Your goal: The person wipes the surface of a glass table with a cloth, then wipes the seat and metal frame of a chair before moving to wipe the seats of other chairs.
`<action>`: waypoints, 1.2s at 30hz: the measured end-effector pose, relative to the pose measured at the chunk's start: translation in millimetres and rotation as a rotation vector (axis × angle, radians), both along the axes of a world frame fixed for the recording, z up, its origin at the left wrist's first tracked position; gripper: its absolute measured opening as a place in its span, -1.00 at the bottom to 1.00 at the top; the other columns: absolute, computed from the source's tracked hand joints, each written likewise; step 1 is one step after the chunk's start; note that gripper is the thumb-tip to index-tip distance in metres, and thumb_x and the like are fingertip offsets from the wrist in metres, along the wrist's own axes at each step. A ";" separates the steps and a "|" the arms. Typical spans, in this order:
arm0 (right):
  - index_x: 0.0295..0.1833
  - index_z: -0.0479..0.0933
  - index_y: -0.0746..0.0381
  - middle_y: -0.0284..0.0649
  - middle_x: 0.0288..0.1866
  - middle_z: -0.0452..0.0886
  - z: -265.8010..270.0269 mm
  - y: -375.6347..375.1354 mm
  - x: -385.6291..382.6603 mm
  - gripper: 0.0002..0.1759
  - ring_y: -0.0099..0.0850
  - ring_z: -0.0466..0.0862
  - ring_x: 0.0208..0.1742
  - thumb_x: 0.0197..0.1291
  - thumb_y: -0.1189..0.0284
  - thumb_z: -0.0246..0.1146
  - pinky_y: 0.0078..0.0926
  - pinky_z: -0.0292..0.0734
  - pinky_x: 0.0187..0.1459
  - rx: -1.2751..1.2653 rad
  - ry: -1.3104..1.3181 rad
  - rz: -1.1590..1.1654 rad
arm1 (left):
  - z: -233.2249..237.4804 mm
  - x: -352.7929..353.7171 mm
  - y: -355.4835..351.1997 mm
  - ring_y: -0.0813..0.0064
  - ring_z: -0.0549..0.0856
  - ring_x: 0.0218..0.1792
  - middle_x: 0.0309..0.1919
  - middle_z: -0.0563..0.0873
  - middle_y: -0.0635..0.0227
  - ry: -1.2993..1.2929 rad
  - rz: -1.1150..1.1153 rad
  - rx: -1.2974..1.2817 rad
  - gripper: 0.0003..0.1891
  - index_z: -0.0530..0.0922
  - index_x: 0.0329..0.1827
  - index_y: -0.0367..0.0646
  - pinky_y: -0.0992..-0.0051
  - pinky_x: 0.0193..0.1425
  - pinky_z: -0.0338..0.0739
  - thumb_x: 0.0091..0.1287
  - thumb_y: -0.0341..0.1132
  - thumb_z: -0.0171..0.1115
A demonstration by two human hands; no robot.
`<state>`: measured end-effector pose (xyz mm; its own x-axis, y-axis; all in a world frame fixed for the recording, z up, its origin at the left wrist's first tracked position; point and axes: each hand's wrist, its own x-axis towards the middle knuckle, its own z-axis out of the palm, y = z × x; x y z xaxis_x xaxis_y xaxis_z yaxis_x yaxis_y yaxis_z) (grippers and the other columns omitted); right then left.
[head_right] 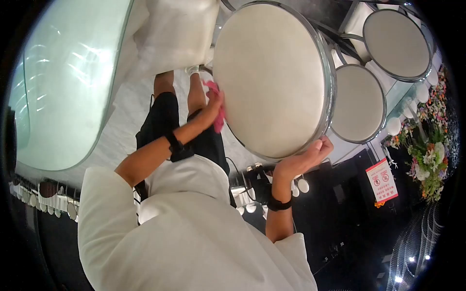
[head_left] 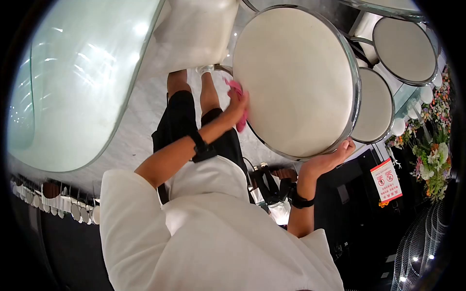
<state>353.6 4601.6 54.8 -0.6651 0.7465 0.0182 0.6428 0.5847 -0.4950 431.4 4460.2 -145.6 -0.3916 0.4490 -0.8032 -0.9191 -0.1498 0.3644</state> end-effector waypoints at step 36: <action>0.21 0.38 0.24 -0.01 0.06 0.47 9.9 -2.7 14.8 -0.49 -0.01 0.45 0.12 0.11 0.47 0.29 -0.11 0.35 0.13 0.016 0.434 0.256 | 199.8 -170.6 78.8 -0.14 -0.04 0.59 0.56 -0.02 -0.28 1.429 -0.540 0.002 -0.27 -0.11 0.58 -0.41 0.20 0.62 -0.13 0.45 -0.32 -0.01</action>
